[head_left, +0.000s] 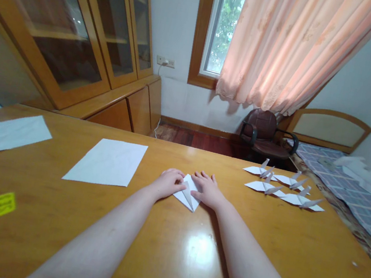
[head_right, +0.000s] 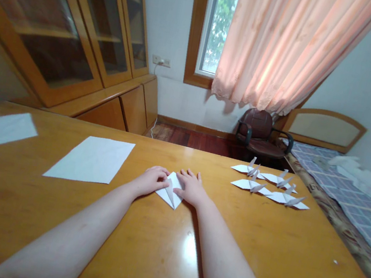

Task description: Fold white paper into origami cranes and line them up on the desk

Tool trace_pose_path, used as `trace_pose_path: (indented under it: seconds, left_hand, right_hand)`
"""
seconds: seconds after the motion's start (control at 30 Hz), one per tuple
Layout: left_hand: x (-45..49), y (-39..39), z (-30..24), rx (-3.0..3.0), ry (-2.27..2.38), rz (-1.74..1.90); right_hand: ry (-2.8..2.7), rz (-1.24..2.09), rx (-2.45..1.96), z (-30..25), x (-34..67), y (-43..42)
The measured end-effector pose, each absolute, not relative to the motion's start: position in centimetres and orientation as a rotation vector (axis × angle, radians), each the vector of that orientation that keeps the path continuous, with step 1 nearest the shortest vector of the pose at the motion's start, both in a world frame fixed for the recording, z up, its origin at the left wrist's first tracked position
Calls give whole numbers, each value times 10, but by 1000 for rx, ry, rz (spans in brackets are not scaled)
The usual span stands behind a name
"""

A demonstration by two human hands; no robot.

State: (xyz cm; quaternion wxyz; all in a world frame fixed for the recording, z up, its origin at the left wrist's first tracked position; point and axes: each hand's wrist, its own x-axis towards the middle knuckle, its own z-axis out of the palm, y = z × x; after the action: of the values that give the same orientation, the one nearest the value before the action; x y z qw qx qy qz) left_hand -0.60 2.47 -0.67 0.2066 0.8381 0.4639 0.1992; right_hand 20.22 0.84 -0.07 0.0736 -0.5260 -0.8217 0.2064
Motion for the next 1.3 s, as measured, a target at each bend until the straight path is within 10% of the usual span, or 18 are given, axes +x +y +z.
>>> trace_pose_path:
  seconds: [1.3]
  left_hand:
    - [9, 8, -4, 2499, 1341, 306]
  right_hand:
    - [-2436, 649, -1469, -2, 206, 8]
